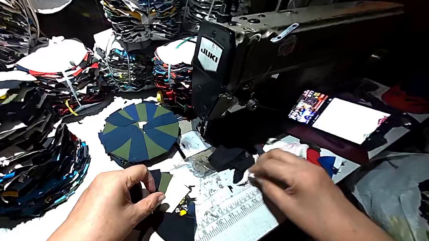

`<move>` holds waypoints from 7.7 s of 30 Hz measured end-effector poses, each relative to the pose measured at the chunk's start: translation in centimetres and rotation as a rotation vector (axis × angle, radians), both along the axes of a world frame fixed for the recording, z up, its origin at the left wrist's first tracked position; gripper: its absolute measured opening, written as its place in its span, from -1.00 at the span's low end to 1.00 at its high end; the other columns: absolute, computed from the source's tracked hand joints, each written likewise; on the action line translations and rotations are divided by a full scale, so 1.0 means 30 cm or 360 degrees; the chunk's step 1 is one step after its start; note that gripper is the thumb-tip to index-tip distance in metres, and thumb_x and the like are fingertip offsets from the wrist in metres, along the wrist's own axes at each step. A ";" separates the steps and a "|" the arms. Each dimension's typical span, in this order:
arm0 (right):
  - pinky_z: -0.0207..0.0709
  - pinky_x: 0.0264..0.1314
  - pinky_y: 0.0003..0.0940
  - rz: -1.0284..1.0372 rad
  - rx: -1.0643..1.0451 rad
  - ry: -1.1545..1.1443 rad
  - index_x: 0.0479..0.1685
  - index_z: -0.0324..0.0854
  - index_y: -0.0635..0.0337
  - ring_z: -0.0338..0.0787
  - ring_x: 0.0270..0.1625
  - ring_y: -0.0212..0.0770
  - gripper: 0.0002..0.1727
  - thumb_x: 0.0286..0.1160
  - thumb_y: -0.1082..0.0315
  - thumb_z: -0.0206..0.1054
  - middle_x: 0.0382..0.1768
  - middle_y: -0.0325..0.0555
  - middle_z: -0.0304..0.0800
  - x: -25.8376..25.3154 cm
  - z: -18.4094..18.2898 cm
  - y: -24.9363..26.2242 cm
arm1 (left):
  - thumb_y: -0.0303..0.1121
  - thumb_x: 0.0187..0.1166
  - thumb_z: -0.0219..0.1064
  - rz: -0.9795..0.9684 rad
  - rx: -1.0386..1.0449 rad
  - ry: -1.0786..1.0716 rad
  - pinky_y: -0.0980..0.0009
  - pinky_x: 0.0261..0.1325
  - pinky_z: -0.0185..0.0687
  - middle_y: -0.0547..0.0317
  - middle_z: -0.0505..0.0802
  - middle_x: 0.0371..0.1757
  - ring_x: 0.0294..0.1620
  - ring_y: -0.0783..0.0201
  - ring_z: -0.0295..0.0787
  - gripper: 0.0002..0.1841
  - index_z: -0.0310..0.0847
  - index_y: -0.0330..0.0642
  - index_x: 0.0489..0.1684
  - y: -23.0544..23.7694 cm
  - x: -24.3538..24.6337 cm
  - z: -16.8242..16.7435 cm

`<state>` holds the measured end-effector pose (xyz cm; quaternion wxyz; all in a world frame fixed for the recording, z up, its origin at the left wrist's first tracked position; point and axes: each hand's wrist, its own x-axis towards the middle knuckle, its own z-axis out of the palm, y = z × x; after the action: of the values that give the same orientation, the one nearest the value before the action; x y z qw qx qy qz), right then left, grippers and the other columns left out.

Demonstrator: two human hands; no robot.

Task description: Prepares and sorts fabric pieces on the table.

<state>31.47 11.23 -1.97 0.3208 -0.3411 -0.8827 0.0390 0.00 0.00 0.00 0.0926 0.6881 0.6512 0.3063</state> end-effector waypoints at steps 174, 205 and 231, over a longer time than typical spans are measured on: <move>0.57 -0.35 -0.74 0.0187 -0.0421 0.0204 -0.19 0.84 -0.05 0.64 -0.30 -0.62 -0.76 0.37 0.04 0.42 -0.19 -0.42 0.71 -0.028 -0.087 0.016 | -0.14 0.60 0.36 -0.0256 0.0151 -0.0024 0.65 -0.53 0.46 0.59 0.68 -0.51 -0.55 0.65 0.53 -0.86 0.79 0.10 -0.21 0.003 0.035 -0.004; 0.60 -0.18 -0.72 0.0454 -0.0302 0.0389 -0.36 0.75 0.02 0.69 -0.16 -0.57 -0.87 0.44 0.29 0.31 -0.22 -0.37 0.71 -0.037 -0.077 0.020 | -0.14 0.62 0.35 -0.0270 0.0105 0.0001 0.65 -0.51 0.49 0.58 0.70 -0.49 -0.51 0.65 0.57 -0.85 0.78 0.08 -0.21 0.003 0.028 -0.002; 0.82 -0.15 -0.53 0.0516 -0.0523 0.0395 -0.04 0.81 0.03 0.82 -0.13 -0.43 -0.81 0.47 0.24 0.43 0.06 -0.25 0.77 -0.029 -0.078 0.004 | -0.19 0.63 0.36 -0.0288 0.0120 -0.0004 0.62 -0.49 0.49 0.55 0.70 -0.49 -0.52 0.63 0.56 -0.87 0.78 0.04 -0.20 0.011 0.012 -0.007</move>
<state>30.60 11.36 -4.32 0.3564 -0.2354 -0.8616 0.2744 0.37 0.33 -0.20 0.0947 0.7467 0.5742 0.3220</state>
